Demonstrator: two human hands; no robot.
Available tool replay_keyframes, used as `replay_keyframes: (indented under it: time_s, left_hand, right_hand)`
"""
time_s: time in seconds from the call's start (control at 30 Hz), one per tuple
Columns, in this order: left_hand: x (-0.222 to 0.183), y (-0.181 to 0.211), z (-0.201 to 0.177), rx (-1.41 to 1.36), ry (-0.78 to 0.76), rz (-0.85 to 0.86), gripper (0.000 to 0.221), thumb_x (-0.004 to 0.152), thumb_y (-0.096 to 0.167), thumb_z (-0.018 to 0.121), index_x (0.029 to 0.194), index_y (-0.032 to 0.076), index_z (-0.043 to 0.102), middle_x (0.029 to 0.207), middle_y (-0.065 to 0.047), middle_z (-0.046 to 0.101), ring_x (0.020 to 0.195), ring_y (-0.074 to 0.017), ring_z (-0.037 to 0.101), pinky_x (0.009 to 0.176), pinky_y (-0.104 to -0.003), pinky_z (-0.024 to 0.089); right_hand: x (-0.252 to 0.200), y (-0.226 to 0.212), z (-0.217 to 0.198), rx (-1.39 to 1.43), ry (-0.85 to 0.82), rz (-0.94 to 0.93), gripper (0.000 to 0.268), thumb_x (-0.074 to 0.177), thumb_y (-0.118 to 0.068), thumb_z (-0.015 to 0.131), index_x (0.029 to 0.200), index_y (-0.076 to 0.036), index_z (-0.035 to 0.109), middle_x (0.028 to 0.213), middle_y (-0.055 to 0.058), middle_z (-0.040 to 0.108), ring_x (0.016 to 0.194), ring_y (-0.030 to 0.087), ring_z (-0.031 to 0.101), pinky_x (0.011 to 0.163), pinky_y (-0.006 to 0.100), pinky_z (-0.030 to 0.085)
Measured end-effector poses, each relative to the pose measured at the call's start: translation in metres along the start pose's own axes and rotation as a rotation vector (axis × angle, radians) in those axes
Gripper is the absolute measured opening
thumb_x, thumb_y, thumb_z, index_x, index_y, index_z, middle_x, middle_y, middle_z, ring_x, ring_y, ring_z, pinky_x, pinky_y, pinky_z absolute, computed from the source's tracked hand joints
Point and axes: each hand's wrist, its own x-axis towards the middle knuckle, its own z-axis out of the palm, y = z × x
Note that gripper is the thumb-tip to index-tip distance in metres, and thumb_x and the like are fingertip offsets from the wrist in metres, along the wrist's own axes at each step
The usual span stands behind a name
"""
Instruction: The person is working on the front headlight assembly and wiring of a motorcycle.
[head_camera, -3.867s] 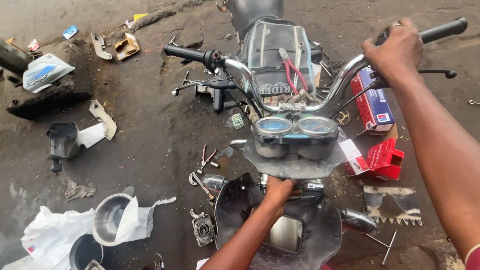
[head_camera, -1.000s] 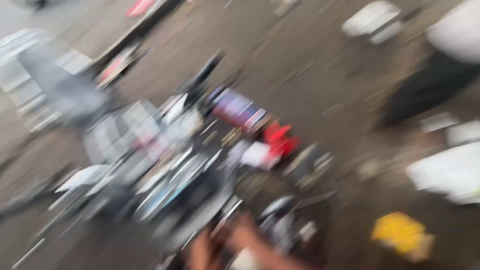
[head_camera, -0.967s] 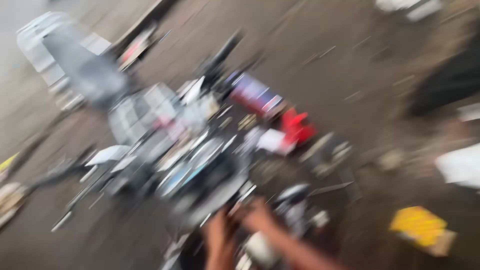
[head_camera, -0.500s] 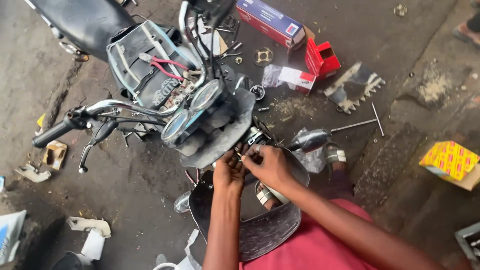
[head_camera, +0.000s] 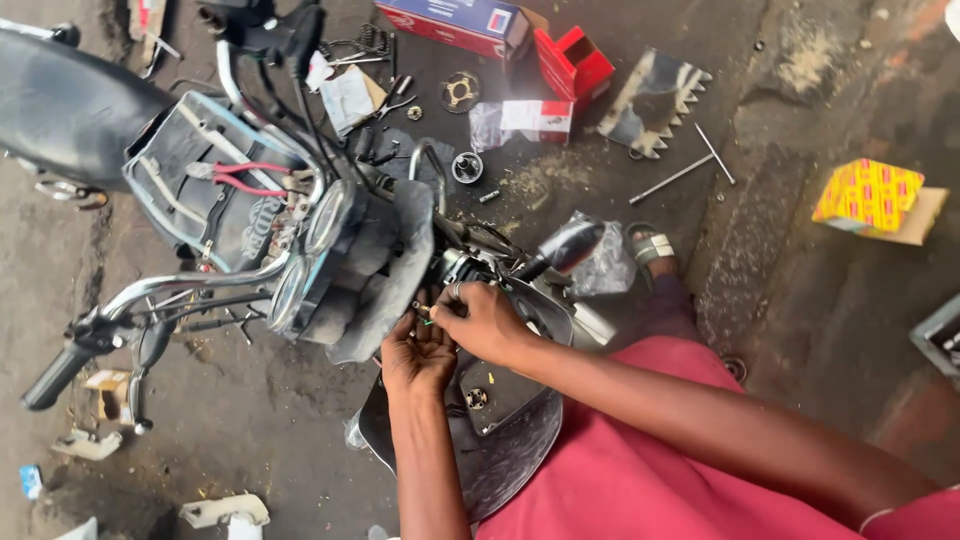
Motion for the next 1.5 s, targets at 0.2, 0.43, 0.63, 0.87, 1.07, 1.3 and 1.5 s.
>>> replay_keyframes:
  time_s: [0.2,0.43,0.63,0.87,1.07,1.3,1.5]
  left_hand:
    - [0.000,-0.002,0.003,0.014,0.021,0.002,0.031,0.097,0.015,0.051,0.120,0.000,0.065,0.118,-0.011,0.074,0.116,-0.0258,0.070,0.099,-0.042,0.058]
    - [-0.010,-0.004,0.012,0.012,0.057,0.008,0.035,0.099,0.017,0.049,0.122,-0.002,0.067,0.120,-0.014,0.073,0.116,-0.0265,0.070,0.100,-0.042,0.058]
    - [-0.009,-0.004,0.011,0.029,0.072,0.030,0.031,0.099,0.016,0.050,0.120,-0.001,0.066,0.119,-0.011,0.072,0.114,-0.0244,0.070,0.100,-0.040,0.059]
    - [-0.010,-0.005,0.010,0.030,0.091,0.053,0.028,0.099,0.015,0.052,0.119,0.000,0.065,0.120,-0.010,0.073,0.113,-0.0225,0.070,0.102,-0.038,0.058]
    - [-0.008,-0.001,0.011,0.037,0.075,0.038,0.029,0.098,0.012,0.050,0.121,-0.002,0.062,0.122,-0.013,0.071,0.116,-0.0253,0.069,0.103,-0.040,0.057]
    - [-0.003,0.004,0.006,0.028,0.073,0.013,0.029,0.099,0.008,0.047,0.122,-0.002,0.061,0.121,-0.013,0.070,0.114,-0.0250,0.068,0.102,-0.039,0.057]
    - [-0.016,0.002,0.016,0.036,0.084,0.022,0.031,0.098,0.008,0.046,0.120,-0.003,0.065,0.118,-0.014,0.070,0.113,-0.0241,0.068,0.101,-0.036,0.057]
  right_hand:
    - [0.003,0.008,0.003,0.056,-0.014,0.053,0.023,0.083,-0.026,0.079,0.086,-0.003,0.076,0.085,0.011,0.073,0.079,0.021,0.072,0.072,0.035,0.056]
    - [0.006,-0.001,-0.002,0.025,-0.029,0.097,0.022,0.080,-0.026,0.079,0.083,-0.004,0.077,0.087,0.010,0.075,0.082,0.020,0.073,0.075,0.035,0.056]
    - [0.011,0.001,0.001,0.014,-0.040,0.061,0.022,0.081,-0.025,0.078,0.082,-0.003,0.077,0.087,0.011,0.076,0.081,0.020,0.074,0.076,0.035,0.056]
    - [0.017,-0.002,0.002,0.005,-0.056,0.083,0.021,0.078,-0.025,0.078,0.081,-0.004,0.077,0.082,0.011,0.077,0.077,0.020,0.075,0.073,0.034,0.058]
    - [0.015,-0.013,-0.002,-0.002,-0.064,0.216,0.020,0.077,-0.024,0.077,0.078,-0.005,0.078,0.079,0.013,0.077,0.075,0.020,0.075,0.071,0.034,0.058]
    - [0.015,-0.005,0.004,0.019,-0.052,0.217,0.018,0.077,-0.024,0.076,0.080,-0.006,0.080,0.079,0.012,0.078,0.074,0.018,0.075,0.072,0.034,0.058]
    - [0.017,-0.007,0.004,0.054,-0.080,0.247,0.019,0.077,-0.025,0.077,0.083,-0.007,0.081,0.083,0.011,0.079,0.077,0.017,0.075,0.074,0.033,0.058]
